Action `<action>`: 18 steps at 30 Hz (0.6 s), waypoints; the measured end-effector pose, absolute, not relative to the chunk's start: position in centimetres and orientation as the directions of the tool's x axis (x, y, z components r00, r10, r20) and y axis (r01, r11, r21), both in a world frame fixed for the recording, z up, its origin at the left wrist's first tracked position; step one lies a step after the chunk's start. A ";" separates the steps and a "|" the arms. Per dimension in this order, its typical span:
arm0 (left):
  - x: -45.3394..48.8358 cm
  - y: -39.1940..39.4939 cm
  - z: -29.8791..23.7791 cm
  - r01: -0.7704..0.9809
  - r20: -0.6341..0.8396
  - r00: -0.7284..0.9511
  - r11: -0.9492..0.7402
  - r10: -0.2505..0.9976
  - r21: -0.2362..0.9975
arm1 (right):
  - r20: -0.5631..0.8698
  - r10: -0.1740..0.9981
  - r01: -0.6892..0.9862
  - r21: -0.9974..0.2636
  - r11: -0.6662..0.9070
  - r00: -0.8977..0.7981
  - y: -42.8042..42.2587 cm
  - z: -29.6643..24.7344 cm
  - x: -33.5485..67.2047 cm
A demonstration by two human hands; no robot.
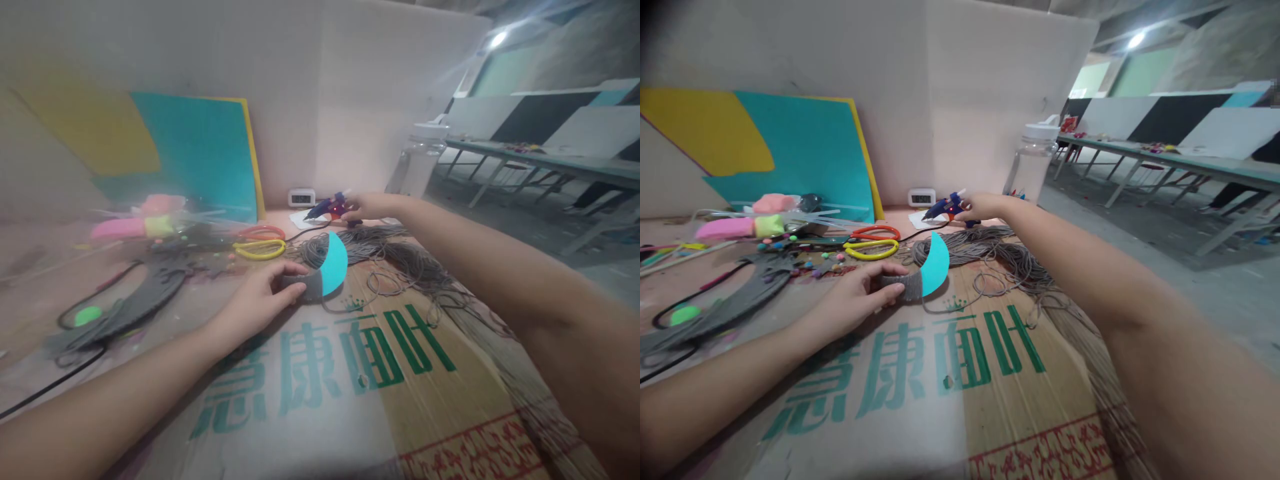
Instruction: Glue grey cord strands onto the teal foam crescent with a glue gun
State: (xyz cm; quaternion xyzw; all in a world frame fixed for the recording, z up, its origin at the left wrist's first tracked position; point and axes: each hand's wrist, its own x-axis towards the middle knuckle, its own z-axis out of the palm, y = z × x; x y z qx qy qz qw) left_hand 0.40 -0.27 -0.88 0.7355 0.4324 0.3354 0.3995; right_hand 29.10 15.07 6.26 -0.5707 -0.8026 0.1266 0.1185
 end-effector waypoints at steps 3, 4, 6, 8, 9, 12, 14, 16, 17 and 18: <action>0.4 -0.1 -1.0 0.368 0.153 0.401 -0.312 0.903 0.876 | 0.008 0.945 0.871 -0.386 0.303 -0.326 15.4 6.0 28.2; 0.4 -0.1 -1.1 0.368 0.157 0.401 -0.316 0.903 0.875 | 0.010 0.949 0.865 -0.409 0.292 -0.315 15.4 5.8 28.0; 0.4 -0.1 -1.0 0.368 0.158 0.405 -0.319 0.900 0.873 | 0.022 0.958 0.855 -0.446 0.265 -0.285 15.2 5.0 27.5; 0.5 -0.2 -0.8 0.372 0.153 0.408 -0.317 0.900 0.872 | 0.030 0.966 0.858 -0.453 0.242 -0.256 15.2 4.1 27.2; 0.5 -0.2 -0.7 0.375 0.151 0.409 -0.317 0.900 0.871 | 0.036 0.970 0.863 -0.450 0.231 -0.241 15.2 3.7 27.1; 0.6 -0.3 -0.5 0.385 0.155 0.400 -0.319 0.903 0.866 | 0.067 0.982 0.868 -0.459 0.189 -0.179 15.4 3.0 27.2; 0.6 -0.3 -0.7 0.372 0.152 0.404 -0.314 0.902 0.874 | 0.086 0.986 0.861 -0.481 0.165 -0.141 15.2 3.1 27.4; 0.6 -0.2 -0.9 0.358 0.149 0.414 -0.311 0.898 0.880 | 0.101 0.988 0.845 -0.513 0.152 -0.117 14.7 3.7 27.6; 0.6 -0.1 -1.0 0.349 0.150 0.415 -0.309 0.897 0.884 | 0.104 0.988 0.835 -0.529 0.151 -0.112 14.3 4.1 27.6; 0.6 0.0 -1.1 0.337 0.150 0.414 -0.304 0.898 0.891 | 0.106 0.988 0.822 -0.549 0.151 -0.110 13.7 4.6 27.5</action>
